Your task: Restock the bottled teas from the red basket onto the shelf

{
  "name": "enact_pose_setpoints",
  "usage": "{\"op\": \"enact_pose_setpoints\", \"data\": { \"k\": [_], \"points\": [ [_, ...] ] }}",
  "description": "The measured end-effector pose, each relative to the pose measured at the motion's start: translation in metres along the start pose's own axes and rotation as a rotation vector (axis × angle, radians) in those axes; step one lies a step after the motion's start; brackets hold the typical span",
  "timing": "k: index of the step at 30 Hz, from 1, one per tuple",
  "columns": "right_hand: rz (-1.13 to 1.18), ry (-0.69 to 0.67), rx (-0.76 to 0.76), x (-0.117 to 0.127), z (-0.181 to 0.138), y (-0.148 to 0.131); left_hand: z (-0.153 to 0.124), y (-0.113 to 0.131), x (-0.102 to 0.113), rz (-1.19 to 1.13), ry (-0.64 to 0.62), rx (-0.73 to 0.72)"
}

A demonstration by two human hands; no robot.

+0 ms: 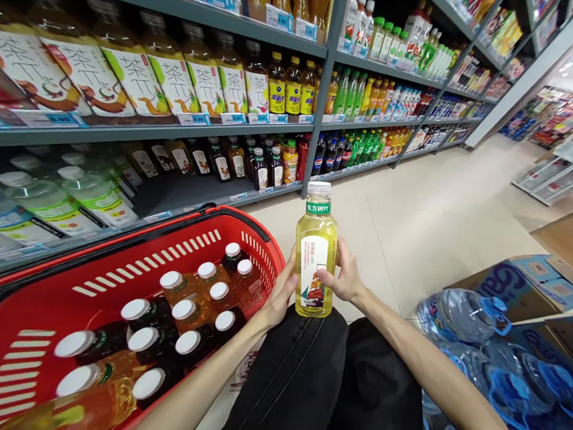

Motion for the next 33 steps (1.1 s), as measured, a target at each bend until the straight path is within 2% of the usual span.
{"op": "enact_pose_setpoints", "data": {
  "k": [8, 13, 17, 22, 27, 30, 33],
  "points": [
    [0.003, 0.012, 0.019, -0.001, 0.000, 0.001, 0.000, -0.004, 0.002, -0.022, -0.010, 0.009],
    [-0.004, 0.032, 0.033, -0.003, 0.000, 0.002, 0.000, -0.004, 0.001, 0.148, 0.079, 0.049],
    [0.014, 0.034, 0.028, -0.003, -0.001, 0.007, 0.001, -0.002, -0.003, 0.167, 0.161, 0.089],
    [0.052, 0.058, -0.027, 0.000, -0.003, 0.014, 0.005, -0.007, -0.005, 0.167, 0.153, 0.056],
    [0.017, 0.122, -0.030, -0.003, -0.002, 0.010, 0.005, -0.007, -0.001, 0.004, 0.120, 0.068],
    [-0.017, 0.139, 0.028, -0.003, -0.003, 0.005, 0.002, -0.005, 0.005, -0.146, 0.050, 0.025],
    [-0.006, 0.165, 0.010, 0.004, 0.003, -0.002, -0.001, -0.009, 0.013, -0.266, -0.004, -0.010]
  ]
}}
Point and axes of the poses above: each hand's wrist, its own z-axis towards the middle knuckle, its own x-axis out of the back of the hand, y = z × x, the point moved 1 cm from there along z, towards the middle knuckle, and after that the axes turned 13 degrees about -y, right-handed, at the moved point
